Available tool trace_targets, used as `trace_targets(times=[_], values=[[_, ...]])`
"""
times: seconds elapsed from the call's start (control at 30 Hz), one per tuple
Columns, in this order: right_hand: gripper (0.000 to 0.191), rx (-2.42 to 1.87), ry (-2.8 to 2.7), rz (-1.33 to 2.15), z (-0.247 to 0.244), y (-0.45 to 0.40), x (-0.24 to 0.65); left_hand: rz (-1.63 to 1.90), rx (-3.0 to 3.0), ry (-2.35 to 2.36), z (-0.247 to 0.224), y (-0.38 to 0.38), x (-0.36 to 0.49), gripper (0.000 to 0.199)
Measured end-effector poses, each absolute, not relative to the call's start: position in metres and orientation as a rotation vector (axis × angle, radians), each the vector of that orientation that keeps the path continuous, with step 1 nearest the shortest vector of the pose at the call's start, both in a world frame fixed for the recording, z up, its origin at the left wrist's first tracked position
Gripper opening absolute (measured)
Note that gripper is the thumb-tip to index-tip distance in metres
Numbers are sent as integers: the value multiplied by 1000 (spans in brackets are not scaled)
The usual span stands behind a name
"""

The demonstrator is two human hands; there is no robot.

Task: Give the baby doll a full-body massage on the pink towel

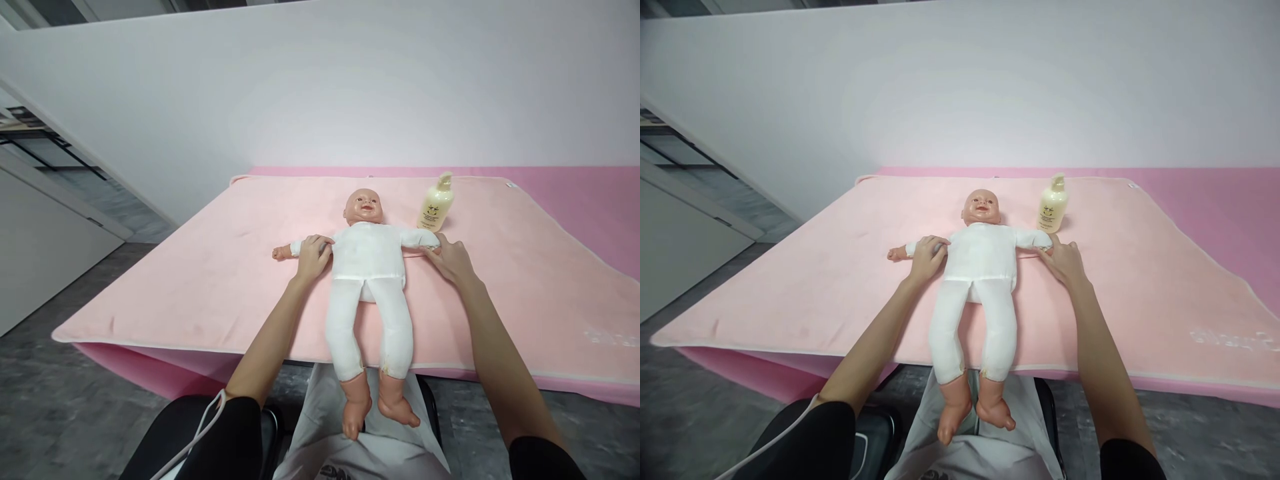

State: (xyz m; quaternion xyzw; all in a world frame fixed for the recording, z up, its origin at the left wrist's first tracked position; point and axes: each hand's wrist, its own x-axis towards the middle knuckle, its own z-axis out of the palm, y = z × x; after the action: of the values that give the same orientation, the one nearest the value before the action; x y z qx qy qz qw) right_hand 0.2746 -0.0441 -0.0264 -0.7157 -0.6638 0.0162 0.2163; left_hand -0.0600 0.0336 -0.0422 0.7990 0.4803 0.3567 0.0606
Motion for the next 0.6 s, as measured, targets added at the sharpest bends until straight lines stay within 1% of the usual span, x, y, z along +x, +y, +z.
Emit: trace_targets(times=[0.3,0.6], values=[[53,-1960,-1850,15,-24,-46,274,1084,2434,1446,-42,35,-60,20],[50,-1974,-1913,-42,-21,-46,274,1066,2433,1453,-42,34,-60,20]])
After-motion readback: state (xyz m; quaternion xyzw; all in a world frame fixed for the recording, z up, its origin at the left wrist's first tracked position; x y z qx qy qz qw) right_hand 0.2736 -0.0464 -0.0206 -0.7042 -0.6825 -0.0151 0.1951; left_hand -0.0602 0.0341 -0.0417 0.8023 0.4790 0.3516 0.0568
